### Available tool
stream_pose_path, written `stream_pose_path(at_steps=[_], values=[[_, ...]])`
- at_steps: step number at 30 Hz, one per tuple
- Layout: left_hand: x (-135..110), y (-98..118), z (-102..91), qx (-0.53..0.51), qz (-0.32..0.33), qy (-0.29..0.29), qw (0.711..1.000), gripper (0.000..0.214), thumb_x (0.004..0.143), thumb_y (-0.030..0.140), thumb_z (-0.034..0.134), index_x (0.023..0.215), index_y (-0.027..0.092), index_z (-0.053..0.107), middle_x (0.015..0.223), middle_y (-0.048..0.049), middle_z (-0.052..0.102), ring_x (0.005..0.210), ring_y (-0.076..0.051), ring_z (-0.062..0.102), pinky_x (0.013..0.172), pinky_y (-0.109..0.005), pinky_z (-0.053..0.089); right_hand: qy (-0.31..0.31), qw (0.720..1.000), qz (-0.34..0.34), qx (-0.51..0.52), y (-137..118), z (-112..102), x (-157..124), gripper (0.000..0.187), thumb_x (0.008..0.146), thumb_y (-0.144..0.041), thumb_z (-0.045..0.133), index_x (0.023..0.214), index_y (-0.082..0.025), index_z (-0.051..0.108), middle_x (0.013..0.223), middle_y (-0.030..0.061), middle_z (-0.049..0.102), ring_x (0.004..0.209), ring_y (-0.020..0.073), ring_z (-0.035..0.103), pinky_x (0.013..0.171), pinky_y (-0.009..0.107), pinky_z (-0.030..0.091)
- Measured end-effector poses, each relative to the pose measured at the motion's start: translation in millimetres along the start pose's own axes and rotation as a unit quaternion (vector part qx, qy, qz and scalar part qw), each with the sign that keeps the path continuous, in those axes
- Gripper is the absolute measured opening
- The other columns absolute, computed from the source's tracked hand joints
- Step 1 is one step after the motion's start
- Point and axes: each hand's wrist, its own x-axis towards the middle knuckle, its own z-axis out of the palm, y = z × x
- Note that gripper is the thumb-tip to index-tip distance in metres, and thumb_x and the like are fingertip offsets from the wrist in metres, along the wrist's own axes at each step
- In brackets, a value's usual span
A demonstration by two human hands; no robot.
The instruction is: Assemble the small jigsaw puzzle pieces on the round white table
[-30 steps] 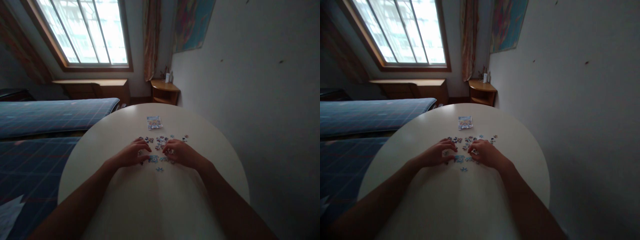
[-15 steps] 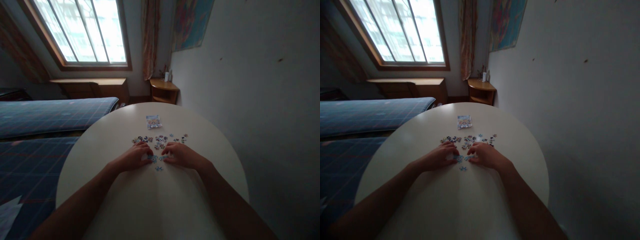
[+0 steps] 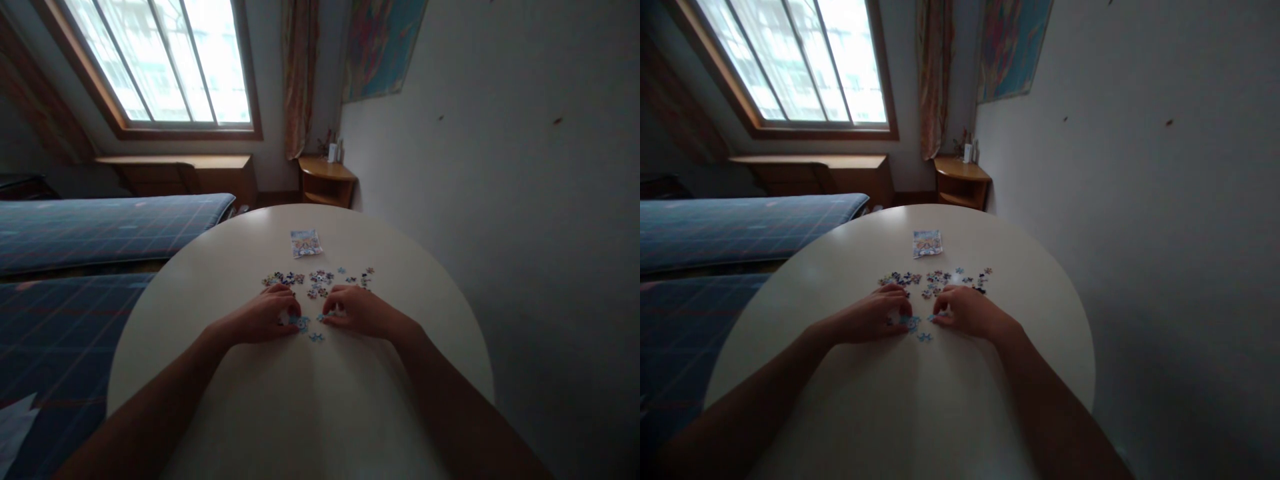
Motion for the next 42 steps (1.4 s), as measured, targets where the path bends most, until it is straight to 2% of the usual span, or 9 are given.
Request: stream_pose_path(at_steps=[6,12,20,32,42], values=[[-1,-4,2.1,0.002,-0.008,-0.003,1.000,0.021,0.080,0.035,0.073,0.095,0.023,0.066,0.099,-0.0047,0.064,0.113,-0.028,0.052,0.099,-0.039,0.042,-0.038,0.999,-0.032,0.017,-14,4,-1,0.015,0.076,-0.030,0.078,0.086,-0.020,0.074,0.086,0.0021,0.068,0.073,0.0132,0.060,0.068,0.024,0.043],[-2,-2,0.1,-0.001,-0.009,-0.013,1.000,0.020,0.081,0.034,0.072,0.096,0.022,0.066,0.103,-0.0061,0.064,0.118,-0.028,0.049,0.101,-0.039,0.041,-0.062,0.997,-0.039,0.014,-17,10,2,0.016,0.075,-0.027,0.077,0.089,-0.019,0.075,0.085,0.0027,0.068,0.071,0.0119,0.059,0.068,0.023,0.041],[0,6,-2.6,0.003,-0.009,-0.017,1.000,0.019,0.076,0.031,0.076,0.091,0.022,0.068,0.100,-0.0060,0.066,0.115,-0.028,0.051,0.098,-0.037,0.043,-0.040,0.998,-0.043,0.010,-19,15,4,0.013,0.076,-0.016,0.067,0.085,-0.019,0.074,0.082,0.0017,0.069,0.070,0.0112,0.058,0.069,0.022,0.040],[-1,3,0.8,-0.007,0.002,-0.006,1.000,0.021,0.076,0.033,0.077,0.090,0.021,0.067,0.100,-0.0059,0.065,0.113,-0.027,0.052,0.096,-0.037,0.044,-0.012,0.999,-0.038,0.002,-16,19,6,0.016,0.073,-0.017,0.067,0.087,-0.018,0.074,0.083,0.0024,0.071,0.071,0.0120,0.059,0.069,0.022,0.040],[1,7,1.6,0.005,0.003,0.004,1.000,0.020,0.076,0.034,0.076,0.088,0.021,0.066,0.096,-0.0054,0.066,0.110,-0.027,0.053,0.097,-0.038,0.043,-0.016,0.999,-0.040,-0.017,-20,21,7,0.014,0.073,-0.019,0.068,0.085,-0.018,0.074,0.082,0.0026,0.072,0.071,0.0128,0.061,0.069,0.023,0.040]])
